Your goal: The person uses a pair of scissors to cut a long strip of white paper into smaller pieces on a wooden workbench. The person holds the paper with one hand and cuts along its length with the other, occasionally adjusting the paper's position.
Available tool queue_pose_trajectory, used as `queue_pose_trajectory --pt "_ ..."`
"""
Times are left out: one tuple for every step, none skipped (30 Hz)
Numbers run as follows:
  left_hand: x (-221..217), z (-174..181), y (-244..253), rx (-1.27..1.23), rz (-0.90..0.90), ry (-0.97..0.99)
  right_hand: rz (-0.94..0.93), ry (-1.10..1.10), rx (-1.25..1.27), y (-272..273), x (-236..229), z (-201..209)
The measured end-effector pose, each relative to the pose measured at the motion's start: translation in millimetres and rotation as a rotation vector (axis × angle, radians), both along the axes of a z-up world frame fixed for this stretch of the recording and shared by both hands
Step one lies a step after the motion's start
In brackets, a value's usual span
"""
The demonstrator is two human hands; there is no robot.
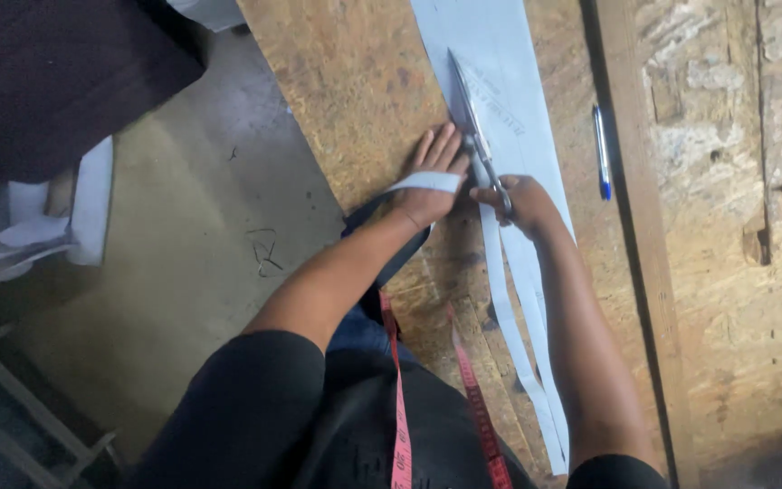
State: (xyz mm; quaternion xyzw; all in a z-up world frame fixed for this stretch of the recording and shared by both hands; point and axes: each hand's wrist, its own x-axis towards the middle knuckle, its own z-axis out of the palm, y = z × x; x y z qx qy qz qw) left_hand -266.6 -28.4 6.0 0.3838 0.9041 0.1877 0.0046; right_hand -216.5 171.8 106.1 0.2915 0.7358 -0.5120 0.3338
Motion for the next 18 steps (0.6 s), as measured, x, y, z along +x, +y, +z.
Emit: queue_pose_trajectory --pt "2.7 -0.5 -1.0 0.018 -0.009 0.0 0.014 -0.038 0.017 -0.1 -0.7 -0.5" --pt "6.1 -0.7 -2.0 0.037 -0.018 0.0 0.029 -0.075 0.034 -0.2 -0.6 -0.8" --pt "8.0 -2.8 -2.7 0.036 -0.015 0.002 0.031 -0.073 0.034 -0.6 -2.2 -5.0" --pt "10.5 -4.7 -3.4 0.016 -0.038 0.011 0.015 -0.079 -0.003 -1.0 -3.1 -9.1" --pt "10.2 -7.8 -3.2 -0.004 -0.058 0.025 0.001 -0.082 -0.038 -0.6 -7.0 -14.3" --pt "-2.6 -9.8 -0.6 -0.004 -0.053 0.031 0.007 -0.076 -0.038 2.4 -22.0 -18.3" --pt "1.7 -7.8 -2.2 0.001 -0.077 0.021 0.01 -0.089 -0.041 1.7 -22.2 -18.8" --pt "7.4 -5.7 -4.0 0.006 -0.1 0.011 0.012 -0.101 -0.045 0.7 -20.9 -19.3" --pt "12.1 -5.8 -3.6 0.002 -0.091 -0.002 0.021 -0.114 -0.049 0.8 -18.2 -19.0" --pt "17.3 -4.4 -3.0 0.023 -0.089 -0.012 0.026 -0.117 -0.045 1.1 -15.1 -17.3" --pt "7.8 -6.1 -1.2 0.048 -0.099 -0.002 0.019 -0.1 -0.035 1.9 -22.4 -17.8" --pt "7.1 -15.9 0.4 0.049 -0.102 0.006 0.016 -0.091 -0.035 1.3 -25.9 -19.4" --pt "11.7 -24.7 2.0 0.067 -0.085 0.0 0.004 -0.096 -0.033 0.6 -24.1 -19.6" --pt "16.9 -33.8 3.2 0.086 -0.069 -0.007 -0.009 -0.1 -0.031 -0.5 -21.7 -20.2" --pt "14.8 -29.7 1.7 0.084 -0.062 -0.013 -0.002 -0.106 -0.032 -1.8 -22.5 -20.3" --pt "13.1 -25.9 -0.3 0.009 -0.088 -0.016 -0.022 -0.114 -0.025 -3.5 -22.9 -20.6" --pt "11.3 -22.1 -2.1 -0.064 -0.119 -0.02 -0.048 -0.122 -0.016 -5.4 -22.2 -20.6" --pt "15.2 -24.7 -2.0 -0.064 -0.118 -0.025 -0.047 -0.127 -0.015 -6.4 -21.4 -18.8"
